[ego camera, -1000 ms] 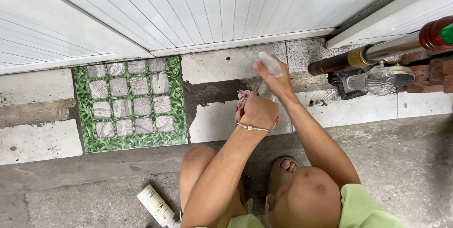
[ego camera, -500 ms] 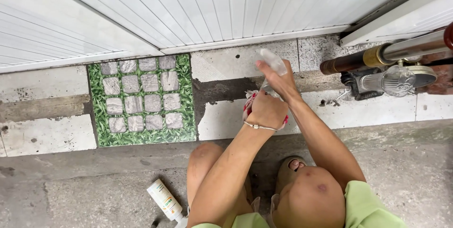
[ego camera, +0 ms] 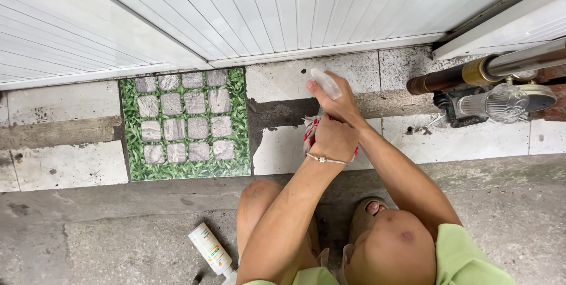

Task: Cleaning the glass and panels of a door using a spray bottle and cloth.

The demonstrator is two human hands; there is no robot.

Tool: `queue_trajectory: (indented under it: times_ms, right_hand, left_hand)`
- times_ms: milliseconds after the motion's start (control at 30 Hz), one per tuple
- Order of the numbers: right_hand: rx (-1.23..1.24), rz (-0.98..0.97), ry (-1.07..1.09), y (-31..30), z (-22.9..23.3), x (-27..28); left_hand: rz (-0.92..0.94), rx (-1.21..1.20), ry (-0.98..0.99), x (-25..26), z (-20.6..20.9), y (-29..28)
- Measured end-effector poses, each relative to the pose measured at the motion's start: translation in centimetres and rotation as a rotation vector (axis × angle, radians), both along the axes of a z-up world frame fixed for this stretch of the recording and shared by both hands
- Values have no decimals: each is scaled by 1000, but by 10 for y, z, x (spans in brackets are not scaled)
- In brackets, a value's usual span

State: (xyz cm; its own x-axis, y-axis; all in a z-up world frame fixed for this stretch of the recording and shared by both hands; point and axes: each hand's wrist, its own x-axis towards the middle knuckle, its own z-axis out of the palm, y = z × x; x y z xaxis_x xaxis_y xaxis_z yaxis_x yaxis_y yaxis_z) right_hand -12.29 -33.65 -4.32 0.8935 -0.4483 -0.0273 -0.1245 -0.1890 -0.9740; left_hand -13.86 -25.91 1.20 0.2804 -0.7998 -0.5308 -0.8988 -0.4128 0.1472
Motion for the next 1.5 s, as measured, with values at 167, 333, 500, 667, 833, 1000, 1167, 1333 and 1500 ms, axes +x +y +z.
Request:
queue_trajectory:
  times_ms: [167, 333, 500, 667, 833, 1000, 1167, 1333, 1500]
  right_hand:
    - [60, 12, -33, 6, 47, -2]
    - [59, -10, -64, 8, 21, 5]
    - [53, -77, -42, 3, 29, -2]
    - [-90, -455, 86, -26, 14, -27]
    - [53, -686, 193, -60, 45, -56]
    - [-3, -725, 152, -68, 38, -68]
    - [-66, -914, 113, -75, 3, -78]
    - [-148, -1021, 53, -62, -1, -70]
    - [-72, -1022, 30, -56, 19, -75]
  left_hand:
    - [-14, -3, 12, -1, -2, -3]
    - [24, 9, -8, -7, -20, -1]
    - [-10, -29, -1, 1, 1, 0]
    - [-65, -36, 22, -6, -9, -2]
    - [-123, 26, 30, -11, -10, -7]
    - [-180, -4, 37, -14, -2, -17]
    - [-215, -1, 34, -16, -7, -17]
    - [-219, 27, -5, -19, -28, -17]
    - [-227, -1, 46, -7, 0, -22]
